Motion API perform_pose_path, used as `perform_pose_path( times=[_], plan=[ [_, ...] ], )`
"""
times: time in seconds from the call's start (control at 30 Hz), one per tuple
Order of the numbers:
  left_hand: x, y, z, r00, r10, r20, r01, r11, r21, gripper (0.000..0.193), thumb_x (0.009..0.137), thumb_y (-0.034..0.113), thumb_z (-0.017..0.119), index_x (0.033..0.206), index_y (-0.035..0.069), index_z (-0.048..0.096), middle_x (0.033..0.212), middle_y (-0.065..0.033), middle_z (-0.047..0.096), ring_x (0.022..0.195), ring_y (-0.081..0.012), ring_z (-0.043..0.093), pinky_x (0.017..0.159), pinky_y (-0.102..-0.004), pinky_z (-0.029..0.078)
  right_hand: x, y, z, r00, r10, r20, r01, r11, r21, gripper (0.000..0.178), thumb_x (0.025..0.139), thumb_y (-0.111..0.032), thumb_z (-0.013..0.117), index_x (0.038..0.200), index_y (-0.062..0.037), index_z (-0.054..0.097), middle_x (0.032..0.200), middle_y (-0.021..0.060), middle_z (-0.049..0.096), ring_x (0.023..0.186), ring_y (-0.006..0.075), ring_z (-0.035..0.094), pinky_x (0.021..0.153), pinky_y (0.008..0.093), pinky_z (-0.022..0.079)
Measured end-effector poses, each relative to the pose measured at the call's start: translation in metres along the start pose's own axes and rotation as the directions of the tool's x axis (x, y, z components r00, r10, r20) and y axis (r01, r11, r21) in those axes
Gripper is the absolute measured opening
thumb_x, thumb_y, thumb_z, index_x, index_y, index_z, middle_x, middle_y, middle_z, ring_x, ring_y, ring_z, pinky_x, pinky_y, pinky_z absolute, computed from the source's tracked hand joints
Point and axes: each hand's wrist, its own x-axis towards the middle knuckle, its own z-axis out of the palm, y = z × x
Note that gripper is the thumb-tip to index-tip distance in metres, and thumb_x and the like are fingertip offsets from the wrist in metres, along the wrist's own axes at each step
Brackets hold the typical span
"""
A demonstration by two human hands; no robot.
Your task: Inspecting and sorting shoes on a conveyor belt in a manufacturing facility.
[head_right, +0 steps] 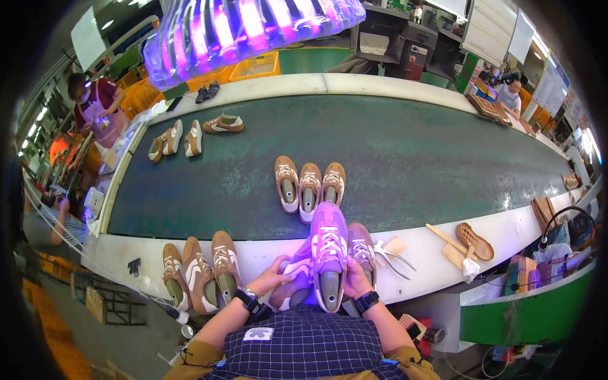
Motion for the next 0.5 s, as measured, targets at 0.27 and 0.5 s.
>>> perform_pose_path(
  times=[0.27, 0.5],
  plan=[
    [-0.001, 0.003, 0.000, 0.985, 0.044, -0.167, -0.072, 0.984, -0.165, 0.049, 0.073, 0.012, 0.071, 0.114, -0.005, 0.050, 0.105, -0.0144, 0.059, 0.094, -0.0224, 0.060, 0.084, -0.0330, 0.049, 0.001, -0.009, 0.016, 0.995, -0.094, -0.037, 0.089, 0.990, -0.111, 0.051, 0.083, -0.023, 0.058, 0.125, 0.0016, 0.044, 0.117, 0.0158, 0.055, 0.107, 0.0258, 0.056, 0.096, 0.0397, 0.043],
    [-0.034, 0.068, -0.016, 0.900, 0.347, -0.265, -0.418, 0.512, -0.750, 0.056, 0.078, 0.022, 0.063, 0.127, 0.004, 0.042, 0.121, -0.0105, 0.053, 0.111, -0.0252, 0.052, 0.099, -0.0391, 0.041, 0.010, -0.030, 0.060, 0.952, -0.304, -0.033, 0.305, 0.951, 0.059, 0.053, 0.078, -0.010, 0.060, 0.127, -0.0003, 0.041, 0.119, 0.0123, 0.054, 0.111, 0.0263, 0.052, 0.101, 0.0425, 0.038]
  ],
)
